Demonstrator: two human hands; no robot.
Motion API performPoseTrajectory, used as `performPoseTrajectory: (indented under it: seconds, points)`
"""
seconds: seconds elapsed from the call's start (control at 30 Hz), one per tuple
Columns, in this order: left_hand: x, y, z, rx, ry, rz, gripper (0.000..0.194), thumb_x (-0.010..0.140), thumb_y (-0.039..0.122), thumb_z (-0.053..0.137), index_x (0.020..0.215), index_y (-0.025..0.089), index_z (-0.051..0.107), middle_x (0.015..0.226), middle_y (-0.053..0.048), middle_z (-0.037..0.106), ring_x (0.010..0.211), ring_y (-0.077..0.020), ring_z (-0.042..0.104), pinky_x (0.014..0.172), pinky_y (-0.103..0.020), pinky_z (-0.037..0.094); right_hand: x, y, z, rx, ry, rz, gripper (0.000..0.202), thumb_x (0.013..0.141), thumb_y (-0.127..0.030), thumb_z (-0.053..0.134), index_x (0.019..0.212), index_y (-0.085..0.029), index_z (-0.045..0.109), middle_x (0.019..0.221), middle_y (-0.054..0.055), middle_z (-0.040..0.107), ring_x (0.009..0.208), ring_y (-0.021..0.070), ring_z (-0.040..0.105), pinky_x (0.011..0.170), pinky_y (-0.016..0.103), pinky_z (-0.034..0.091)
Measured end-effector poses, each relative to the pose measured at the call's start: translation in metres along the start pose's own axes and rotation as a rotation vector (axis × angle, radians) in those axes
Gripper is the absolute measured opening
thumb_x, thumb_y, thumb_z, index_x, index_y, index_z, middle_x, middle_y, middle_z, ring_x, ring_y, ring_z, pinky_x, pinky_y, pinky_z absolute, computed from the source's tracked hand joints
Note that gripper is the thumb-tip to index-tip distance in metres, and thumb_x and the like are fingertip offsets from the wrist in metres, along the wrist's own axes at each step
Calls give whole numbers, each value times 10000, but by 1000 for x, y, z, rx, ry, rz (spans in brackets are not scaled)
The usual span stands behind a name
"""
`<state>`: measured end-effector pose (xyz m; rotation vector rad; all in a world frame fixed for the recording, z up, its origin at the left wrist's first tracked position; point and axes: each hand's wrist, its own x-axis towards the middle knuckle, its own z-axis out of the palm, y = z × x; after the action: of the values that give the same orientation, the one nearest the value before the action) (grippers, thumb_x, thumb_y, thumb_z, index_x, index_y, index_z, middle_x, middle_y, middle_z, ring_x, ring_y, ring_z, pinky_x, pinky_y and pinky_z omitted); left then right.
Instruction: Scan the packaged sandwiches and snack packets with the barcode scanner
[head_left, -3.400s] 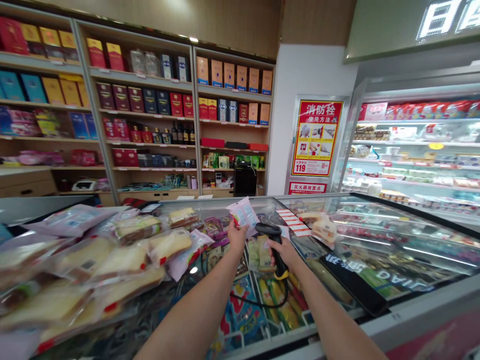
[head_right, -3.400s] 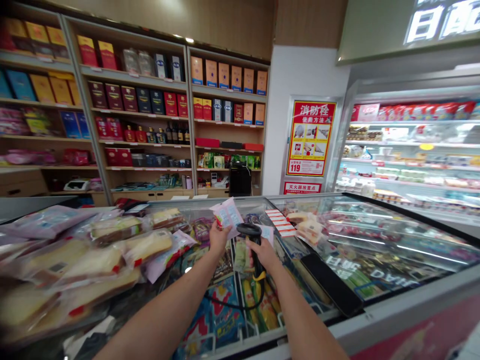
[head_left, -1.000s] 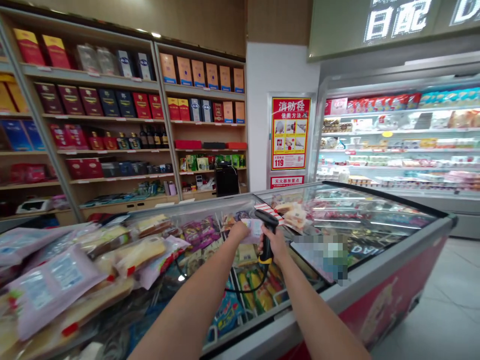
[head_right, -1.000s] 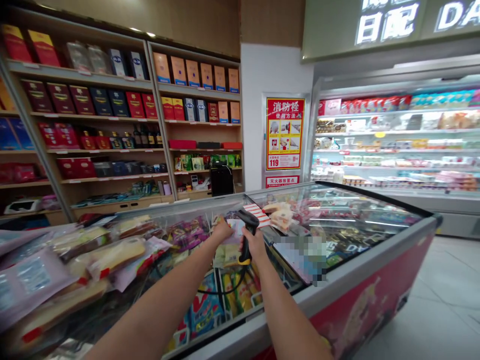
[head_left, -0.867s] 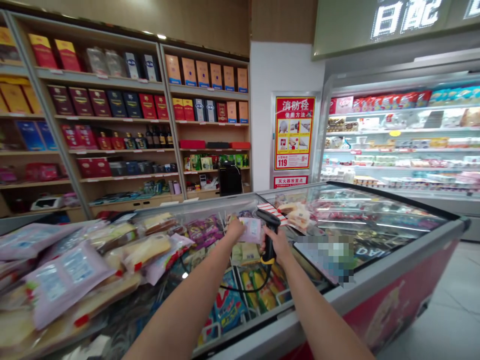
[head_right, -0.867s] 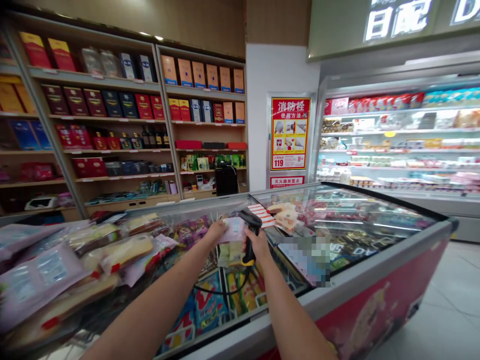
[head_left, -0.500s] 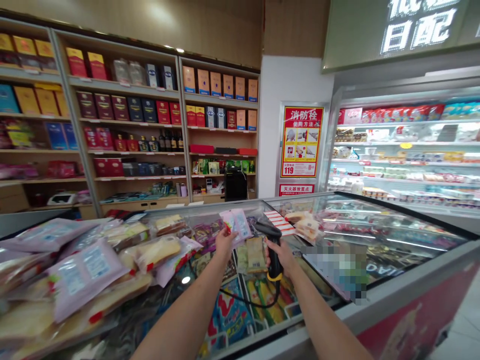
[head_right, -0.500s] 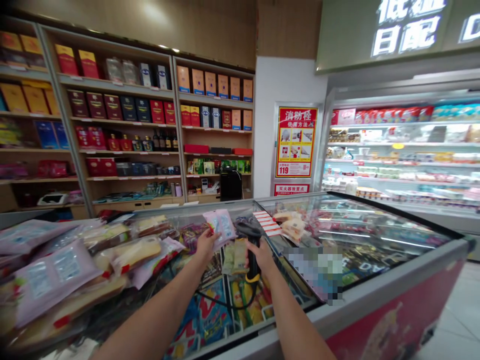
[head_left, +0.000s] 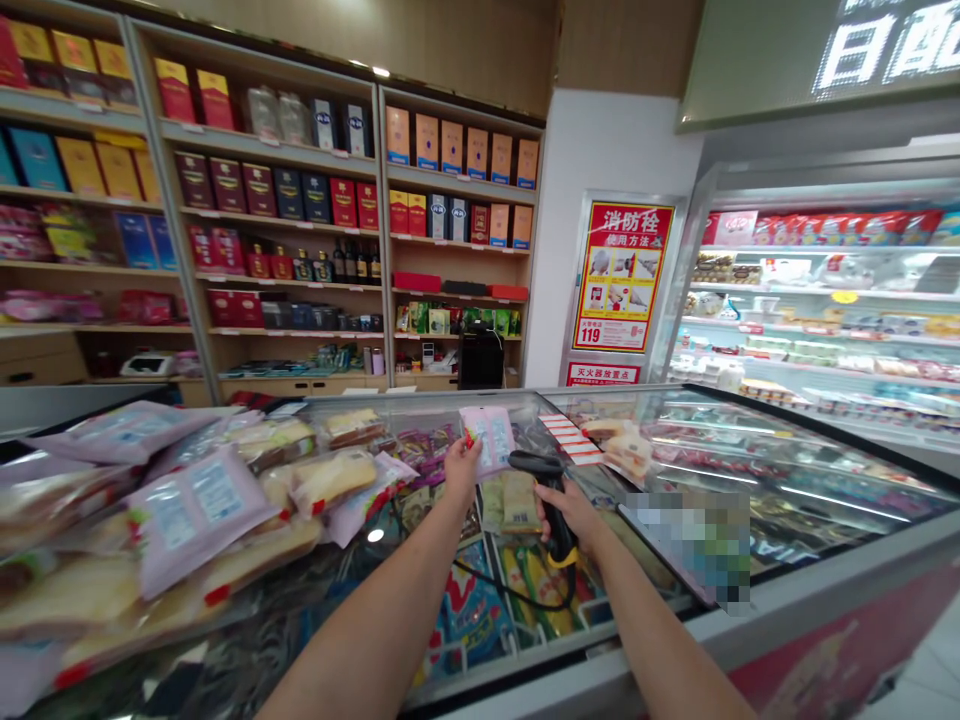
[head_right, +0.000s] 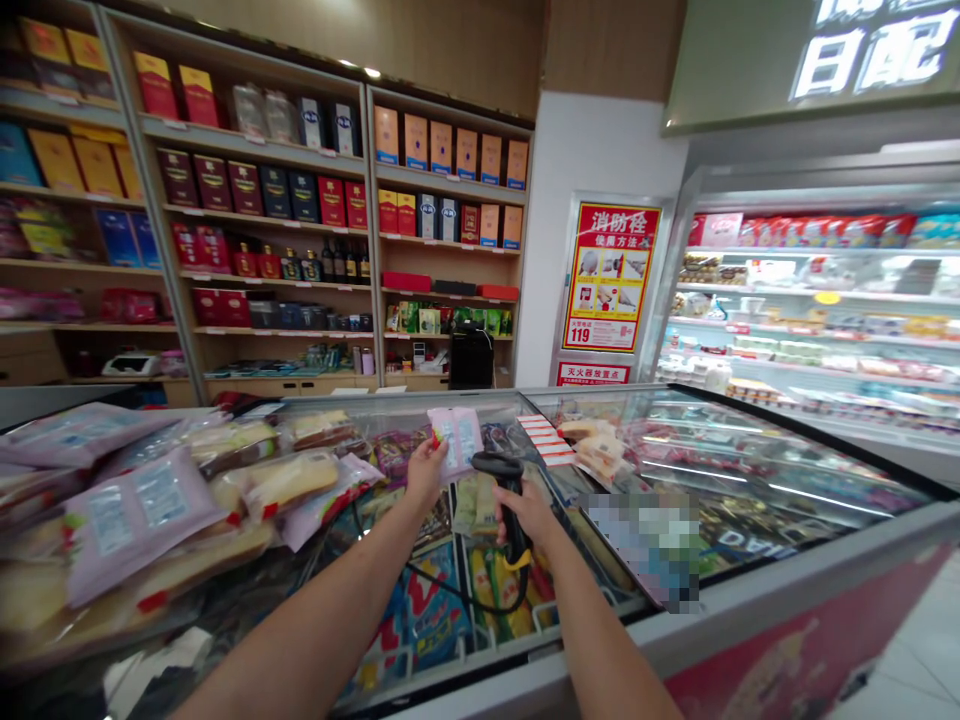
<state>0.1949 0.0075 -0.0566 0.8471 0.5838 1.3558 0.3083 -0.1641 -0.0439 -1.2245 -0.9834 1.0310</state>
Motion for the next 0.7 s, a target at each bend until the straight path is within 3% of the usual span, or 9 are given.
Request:
performPoseTrajectory:
  seconds: [0.27, 0.47, 0.6, 0.7]
  points:
    - [5, -4, -3, -8, 10, 21, 417, 471, 335, 835, 778, 146, 626, 672, -9, 679, 605, -139, 615, 617, -259, 477, 1, 2, 0, -28, -21, 24, 414, 714, -530, 702, 569, -173, 554, 437, -23, 548, 353, 116, 511, 416, 267, 490]
    - [3, -6, -7, 67, 1, 34, 361, 488, 394, 793, 680, 139, 625, 608, 10, 627, 565, -118, 546, 586, -244, 425, 4, -1, 12, 90, 61, 18, 432, 584, -520, 777, 747, -196, 542, 492, -56, 571, 348, 112, 500, 385, 268, 484]
    - [4, 14, -14, 112, 87, 50, 281, 561, 355, 736, 705, 137, 634, 602, 19, 606, 556, -114, 519, 597, -251, 412, 7, -8, 32, 100, 32, 32, 463, 552, -512, 786, 777, -197, 532, 481, -54, 565, 344, 110, 496, 364, 251, 455]
    - [10, 46, -30, 237, 155, 118, 183, 618, 292, 685, 705, 136, 646, 593, 24, 587, 578, -119, 512, 630, -254, 412, 11, -12, 53, 71, -34, 13, 477, 547, -523, 786, 778, -198, 526, 493, -52, 574, 351, 111, 505, 370, 252, 456]
